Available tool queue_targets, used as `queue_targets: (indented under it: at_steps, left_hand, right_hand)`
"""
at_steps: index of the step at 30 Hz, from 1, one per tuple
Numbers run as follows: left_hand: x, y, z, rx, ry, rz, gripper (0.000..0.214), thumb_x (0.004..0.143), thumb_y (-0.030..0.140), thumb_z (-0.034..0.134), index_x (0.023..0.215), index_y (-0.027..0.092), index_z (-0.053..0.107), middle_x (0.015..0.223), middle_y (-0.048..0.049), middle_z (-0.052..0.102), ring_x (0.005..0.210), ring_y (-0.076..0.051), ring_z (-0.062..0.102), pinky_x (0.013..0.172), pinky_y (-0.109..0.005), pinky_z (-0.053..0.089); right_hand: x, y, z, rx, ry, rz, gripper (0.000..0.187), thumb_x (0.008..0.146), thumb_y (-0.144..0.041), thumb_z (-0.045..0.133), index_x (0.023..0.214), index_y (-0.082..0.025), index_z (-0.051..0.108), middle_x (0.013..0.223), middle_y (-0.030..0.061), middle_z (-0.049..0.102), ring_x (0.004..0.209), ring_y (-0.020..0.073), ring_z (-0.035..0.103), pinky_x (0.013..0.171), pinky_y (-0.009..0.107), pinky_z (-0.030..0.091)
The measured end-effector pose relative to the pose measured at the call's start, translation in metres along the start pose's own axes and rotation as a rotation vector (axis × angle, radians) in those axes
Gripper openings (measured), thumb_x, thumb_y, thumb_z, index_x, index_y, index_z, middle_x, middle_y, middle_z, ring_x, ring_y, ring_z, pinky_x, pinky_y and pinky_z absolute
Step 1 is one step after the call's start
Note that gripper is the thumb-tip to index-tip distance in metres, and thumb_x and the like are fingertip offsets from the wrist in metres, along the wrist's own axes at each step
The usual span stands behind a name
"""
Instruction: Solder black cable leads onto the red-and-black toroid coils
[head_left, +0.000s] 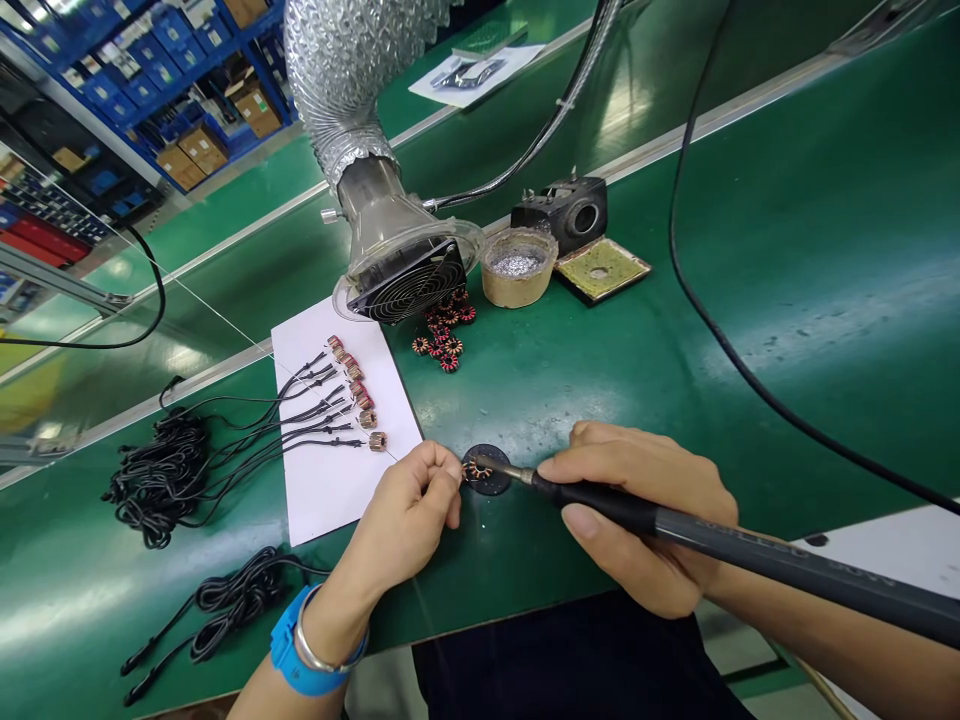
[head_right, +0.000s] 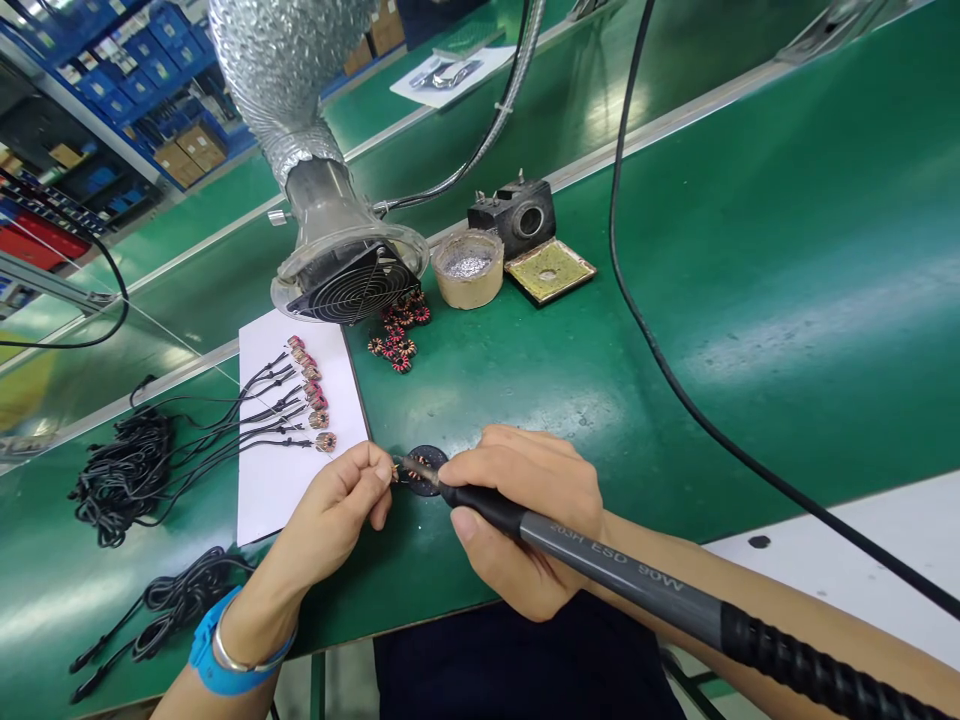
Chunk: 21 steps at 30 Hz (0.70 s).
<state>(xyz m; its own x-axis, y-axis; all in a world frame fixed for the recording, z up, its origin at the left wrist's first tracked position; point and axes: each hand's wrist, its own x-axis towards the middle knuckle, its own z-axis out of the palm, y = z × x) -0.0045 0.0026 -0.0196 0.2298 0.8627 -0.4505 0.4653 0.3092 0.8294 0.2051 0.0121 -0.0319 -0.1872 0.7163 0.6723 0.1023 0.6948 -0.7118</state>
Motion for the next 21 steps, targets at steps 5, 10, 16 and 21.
queue_targets:
  at_steps: [5,10,16,21]
  left_hand:
    - [-0.006,0.005,-0.001,0.100,0.005,0.003,0.022,0.097,0.036,0.041,0.084,0.021,0.049,0.059,0.0065,0.052,0.054,-0.010,0.042,0.056,-0.023,0.033]
    - [-0.010,0.008,-0.001,0.113,-0.010,0.001,0.016,0.096,0.032,0.041,0.087,0.021,0.049,0.059,0.0066,0.051,0.053,-0.010,0.042,0.052,-0.022,0.033]
    - [-0.011,0.008,0.001,0.169,0.011,0.049,0.013,0.093,0.024,0.042,0.082,0.022,0.048,0.060,0.0063,0.050,0.053,-0.011,0.041,0.050,-0.022,0.031]
    - [-0.012,0.007,0.001,0.286,0.050,0.076,0.013,0.090,0.020,0.042,0.078,0.021,0.046,0.061,0.0043,0.051,0.054,-0.012,0.044,0.051,-0.025,0.029]
  right_hand:
    - [-0.001,0.003,0.001,-0.061,0.042,0.021,0.029,0.084,-0.014,0.053,0.111,-0.019,0.061,0.079,0.0035,0.067,0.058,0.0139,0.060,0.054,0.027,0.049]
    - [0.008,0.009,0.012,-0.110,-0.163,0.062,0.025,0.088,-0.007,0.053,0.107,-0.020,0.063,0.079,0.0009,0.068,0.062,0.0106,0.061,0.059,0.021,0.049]
    - [0.014,0.020,0.020,-0.141,-0.500,-0.034,0.029,0.085,-0.007,0.051,0.107,-0.021,0.063,0.074,0.0001,0.059,0.063,0.0120,0.052,0.059,0.022,0.042]
    - [0.019,0.021,0.022,-0.146,-0.562,-0.055,0.028,0.083,-0.006,0.049,0.105,-0.020,0.062,0.073,-0.0005,0.057,0.063,0.0124,0.052,0.062,0.023,0.042]
